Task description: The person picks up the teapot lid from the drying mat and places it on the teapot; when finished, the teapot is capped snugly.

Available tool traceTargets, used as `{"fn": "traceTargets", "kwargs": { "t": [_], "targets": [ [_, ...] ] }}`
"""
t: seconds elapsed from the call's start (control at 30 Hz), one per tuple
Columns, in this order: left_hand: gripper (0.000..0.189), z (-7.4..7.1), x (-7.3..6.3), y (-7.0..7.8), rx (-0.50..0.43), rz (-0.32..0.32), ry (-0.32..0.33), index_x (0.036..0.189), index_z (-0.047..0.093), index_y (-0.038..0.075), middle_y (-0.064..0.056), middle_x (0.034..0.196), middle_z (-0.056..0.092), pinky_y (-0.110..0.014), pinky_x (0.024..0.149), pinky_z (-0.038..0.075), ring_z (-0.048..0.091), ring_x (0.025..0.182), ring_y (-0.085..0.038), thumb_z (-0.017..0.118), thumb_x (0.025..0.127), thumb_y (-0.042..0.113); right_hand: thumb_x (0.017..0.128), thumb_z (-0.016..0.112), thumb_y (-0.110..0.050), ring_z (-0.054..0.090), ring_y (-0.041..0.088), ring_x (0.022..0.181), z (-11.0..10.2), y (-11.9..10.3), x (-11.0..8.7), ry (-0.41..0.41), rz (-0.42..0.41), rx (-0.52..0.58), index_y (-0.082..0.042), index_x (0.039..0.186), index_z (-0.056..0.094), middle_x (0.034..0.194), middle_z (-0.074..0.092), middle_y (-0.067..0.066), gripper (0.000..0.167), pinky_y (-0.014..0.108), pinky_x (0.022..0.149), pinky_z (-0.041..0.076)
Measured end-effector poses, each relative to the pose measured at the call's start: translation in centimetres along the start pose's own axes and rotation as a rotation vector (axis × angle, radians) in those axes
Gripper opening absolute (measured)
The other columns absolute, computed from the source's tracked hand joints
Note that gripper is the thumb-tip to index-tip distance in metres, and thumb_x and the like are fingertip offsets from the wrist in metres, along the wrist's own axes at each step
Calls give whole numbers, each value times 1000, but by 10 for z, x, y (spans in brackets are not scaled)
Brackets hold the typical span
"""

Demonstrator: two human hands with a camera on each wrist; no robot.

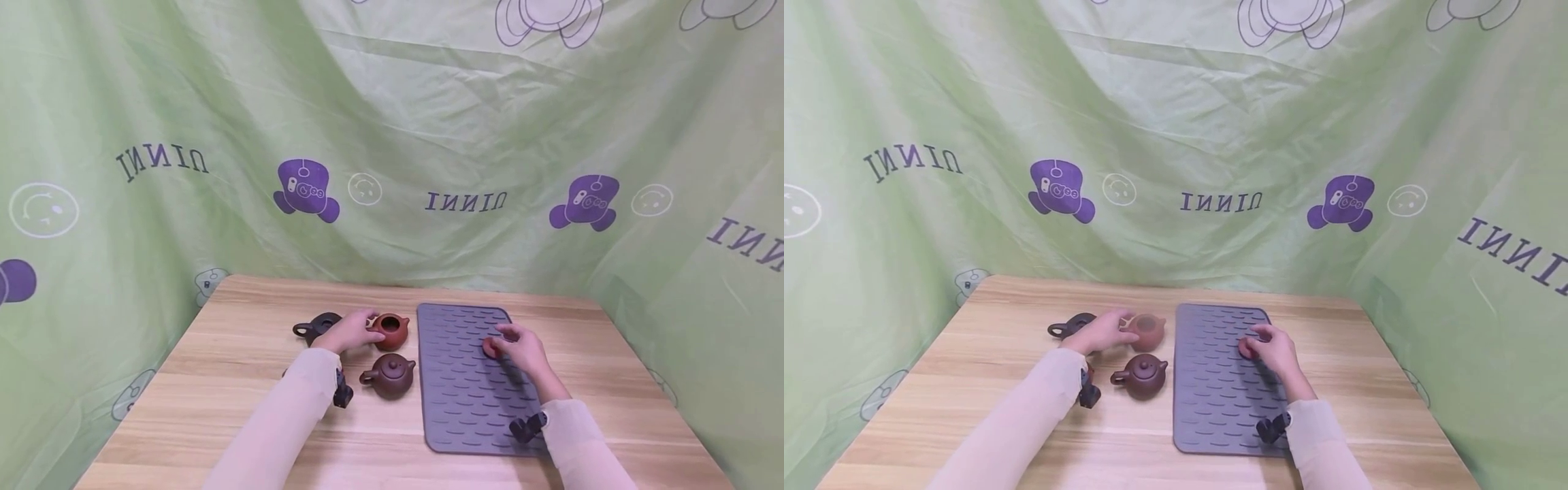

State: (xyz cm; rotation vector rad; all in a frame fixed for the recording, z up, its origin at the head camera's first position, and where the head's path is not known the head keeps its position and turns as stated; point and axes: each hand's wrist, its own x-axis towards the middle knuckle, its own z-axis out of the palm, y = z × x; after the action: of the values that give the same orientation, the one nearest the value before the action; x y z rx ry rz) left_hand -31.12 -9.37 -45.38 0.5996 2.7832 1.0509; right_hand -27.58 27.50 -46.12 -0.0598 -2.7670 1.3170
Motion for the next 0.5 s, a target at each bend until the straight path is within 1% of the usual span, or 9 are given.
{"fn": "traceTargets", "kwargs": {
  "t": [0.23,0.4,0.5],
  "targets": [
    [51,0,1,0,-33,1,6,127,57,-5,-17,114,64,-40,92,48,62,103,-28,77,84,13,86,70,-7,52,43,115,6,9,3,3,6,-2,7,120,62,120,61,27,37,54,100,37],
    [49,2,1,2,-85,3,7,125,57,-7,-19,110,65,-40,89,50,63,100,-30,77,83,8,85,71,-6,55,42,111,9,14,4,9,-2,-22,7,117,64,114,64,25,36,53,98,39],
    [49,4,3,2,-82,-8,15,125,57,-7,-18,110,65,-40,90,49,62,101,-30,77,83,8,85,72,-5,56,41,109,10,16,4,7,-7,-25,7,115,65,111,65,24,34,52,96,40]
  ]
}}
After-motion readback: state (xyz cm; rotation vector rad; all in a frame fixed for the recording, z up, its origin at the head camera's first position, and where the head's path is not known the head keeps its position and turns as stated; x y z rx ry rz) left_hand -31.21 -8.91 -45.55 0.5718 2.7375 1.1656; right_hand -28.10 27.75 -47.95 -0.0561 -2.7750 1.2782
